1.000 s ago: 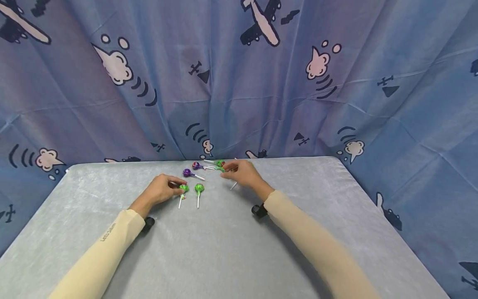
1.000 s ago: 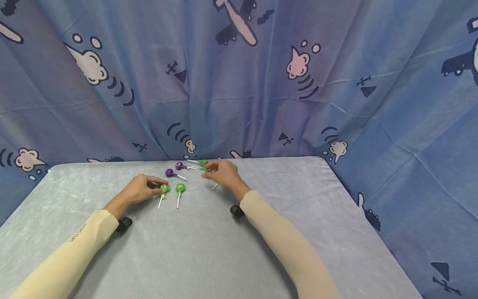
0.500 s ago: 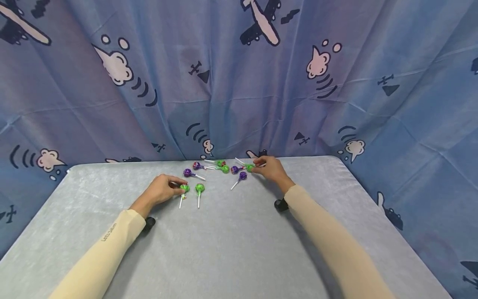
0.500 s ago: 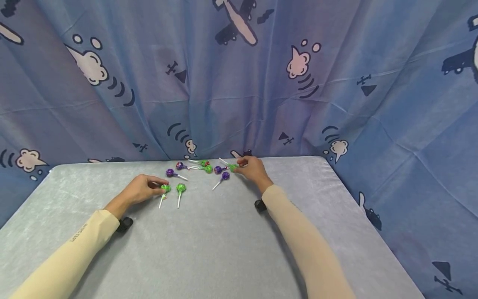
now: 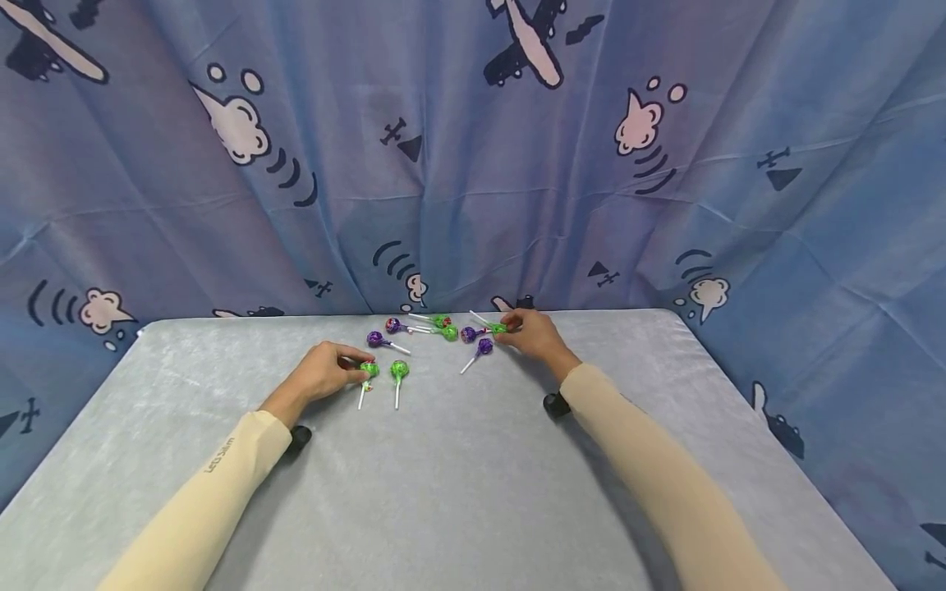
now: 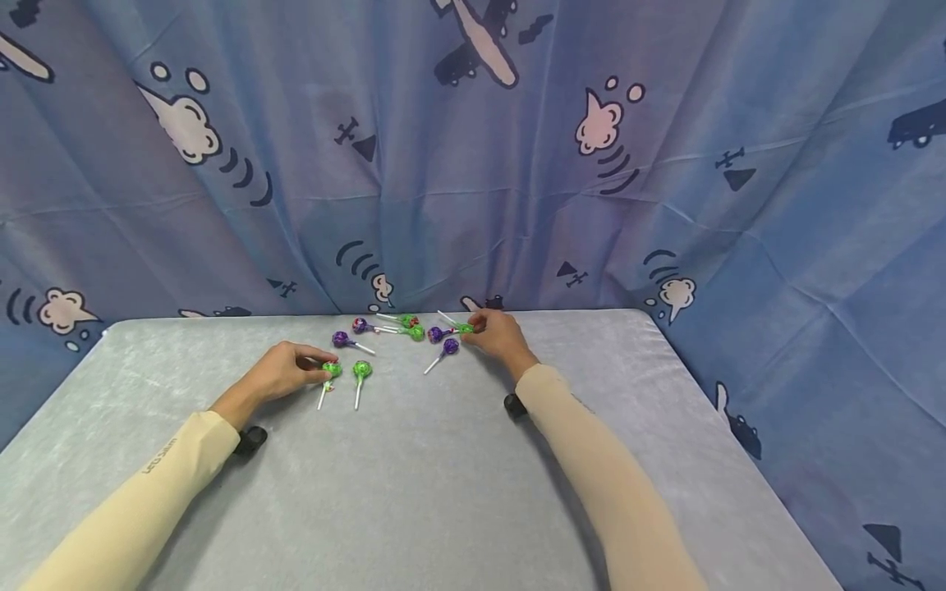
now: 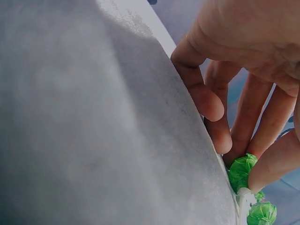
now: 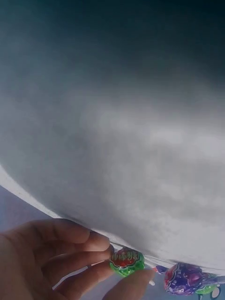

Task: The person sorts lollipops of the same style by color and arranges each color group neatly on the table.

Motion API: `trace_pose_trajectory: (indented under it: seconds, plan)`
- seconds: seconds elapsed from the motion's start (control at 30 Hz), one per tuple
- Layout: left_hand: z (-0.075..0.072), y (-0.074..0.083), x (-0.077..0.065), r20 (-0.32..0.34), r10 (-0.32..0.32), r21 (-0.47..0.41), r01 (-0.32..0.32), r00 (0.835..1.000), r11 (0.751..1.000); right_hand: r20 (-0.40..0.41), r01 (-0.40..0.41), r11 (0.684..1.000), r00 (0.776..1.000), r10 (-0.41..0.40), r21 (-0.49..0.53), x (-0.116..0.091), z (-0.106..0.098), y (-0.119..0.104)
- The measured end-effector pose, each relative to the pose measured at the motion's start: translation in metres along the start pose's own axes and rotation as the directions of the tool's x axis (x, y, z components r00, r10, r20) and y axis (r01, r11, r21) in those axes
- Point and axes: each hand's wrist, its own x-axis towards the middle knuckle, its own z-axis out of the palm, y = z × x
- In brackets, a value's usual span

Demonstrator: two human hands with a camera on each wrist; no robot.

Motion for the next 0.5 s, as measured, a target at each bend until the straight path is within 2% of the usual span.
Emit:
trace_pose_trajectory:
  seconds: [0.5]
  plan:
    - [-0.001,0.001,-0.001,0.004,0.014,-0.007,-0.013,1.000,1.000,0.014,-0.032,0.999,0.999,0.032,-0.030,-0.003,-0.010,0.007]
